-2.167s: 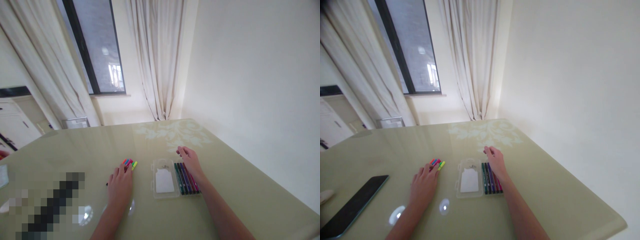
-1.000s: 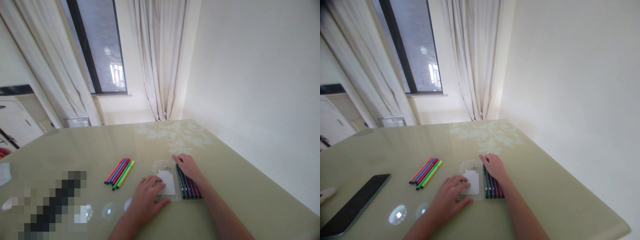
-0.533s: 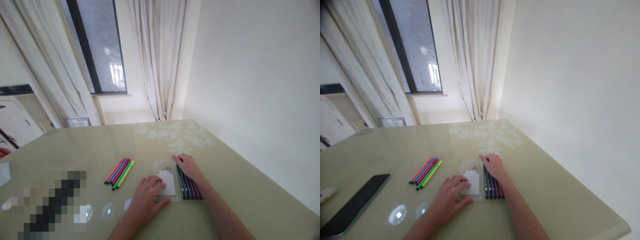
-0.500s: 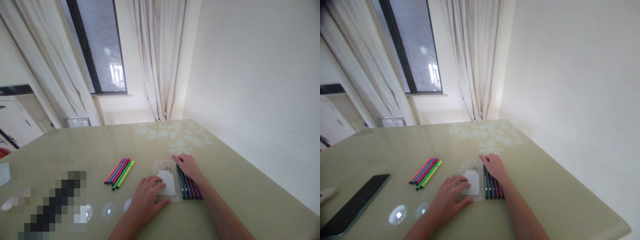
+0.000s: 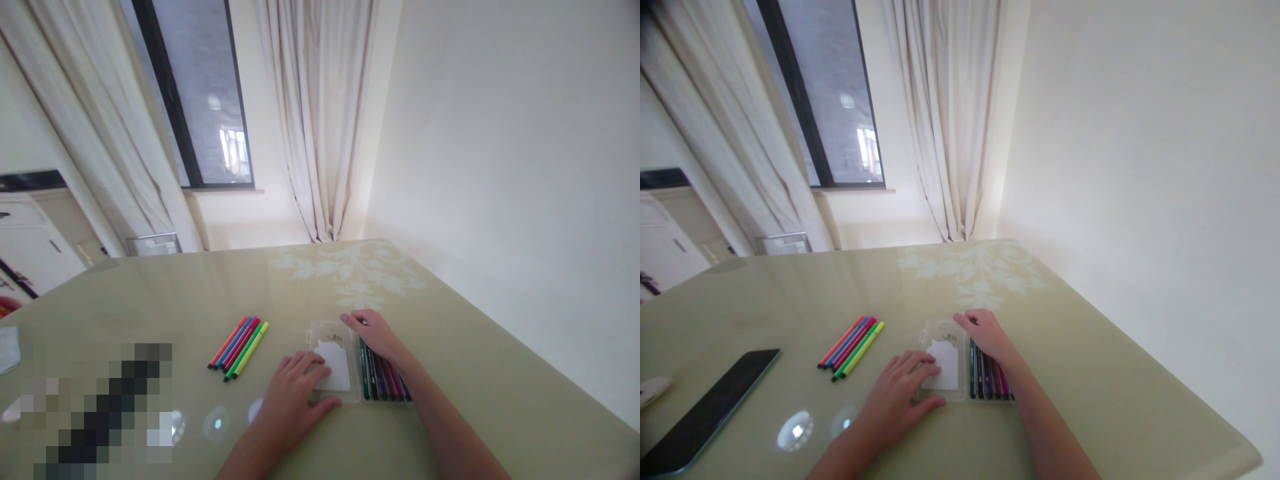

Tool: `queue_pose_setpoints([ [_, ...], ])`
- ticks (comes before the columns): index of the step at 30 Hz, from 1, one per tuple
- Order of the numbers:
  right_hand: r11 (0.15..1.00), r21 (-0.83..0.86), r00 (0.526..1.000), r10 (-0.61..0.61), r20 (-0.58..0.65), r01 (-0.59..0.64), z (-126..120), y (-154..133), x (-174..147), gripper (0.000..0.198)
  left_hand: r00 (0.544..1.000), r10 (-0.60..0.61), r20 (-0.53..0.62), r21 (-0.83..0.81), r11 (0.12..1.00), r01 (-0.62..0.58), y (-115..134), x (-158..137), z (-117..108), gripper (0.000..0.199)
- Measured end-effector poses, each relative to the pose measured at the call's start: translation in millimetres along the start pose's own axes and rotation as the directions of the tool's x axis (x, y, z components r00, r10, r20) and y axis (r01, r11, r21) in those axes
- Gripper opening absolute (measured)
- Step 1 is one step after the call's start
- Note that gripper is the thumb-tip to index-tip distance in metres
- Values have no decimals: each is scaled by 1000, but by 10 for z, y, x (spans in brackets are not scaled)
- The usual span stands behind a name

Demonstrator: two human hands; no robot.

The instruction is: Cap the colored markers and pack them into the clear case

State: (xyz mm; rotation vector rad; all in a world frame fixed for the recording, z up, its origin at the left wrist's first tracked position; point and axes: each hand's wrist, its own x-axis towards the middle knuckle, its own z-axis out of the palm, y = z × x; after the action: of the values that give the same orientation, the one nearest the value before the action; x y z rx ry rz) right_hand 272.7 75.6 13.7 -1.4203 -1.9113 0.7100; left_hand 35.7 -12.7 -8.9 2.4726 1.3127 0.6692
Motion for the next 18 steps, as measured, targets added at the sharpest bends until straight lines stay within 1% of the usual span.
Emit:
queue_pose_setpoints([
  [2,999,28,998,-21,57,20,-17,-24,-14,51,1000,4,0,2,1000,-4,-9,0,2,38],
  [3,999,42,998,-23,60,20,-27,-28,-18,52,1000,6,-1,1,1000,-6,-16,-2,4,38],
  [4,998,57,999,-16,38,14,-37,-27,-18,53,1000,9,-2,0,1000,-9,-24,-3,7,37],
  [6,996,88,999,10,-51,-6,-59,-19,-13,54,1000,9,-8,-5,1000,-9,-41,-6,13,37],
  [9,992,129,985,35,-172,-12,-93,-23,-6,57,1000,-1,-15,-11,1000,1,-54,-6,14,36],
  [13,975,222,974,46,-222,5,-135,-99,-29,59,1000,-19,6,-13,1000,19,-42,0,2,36],
  [16,943,331,950,129,-283,-29,-119,-166,-51,58,1000,-24,17,-17,1000,24,-37,1,9,36],
  [18,924,381,931,177,-320,-44,-53,-203,-55,57,1000,-28,11,-29,999,29,-40,0,26,42],
])
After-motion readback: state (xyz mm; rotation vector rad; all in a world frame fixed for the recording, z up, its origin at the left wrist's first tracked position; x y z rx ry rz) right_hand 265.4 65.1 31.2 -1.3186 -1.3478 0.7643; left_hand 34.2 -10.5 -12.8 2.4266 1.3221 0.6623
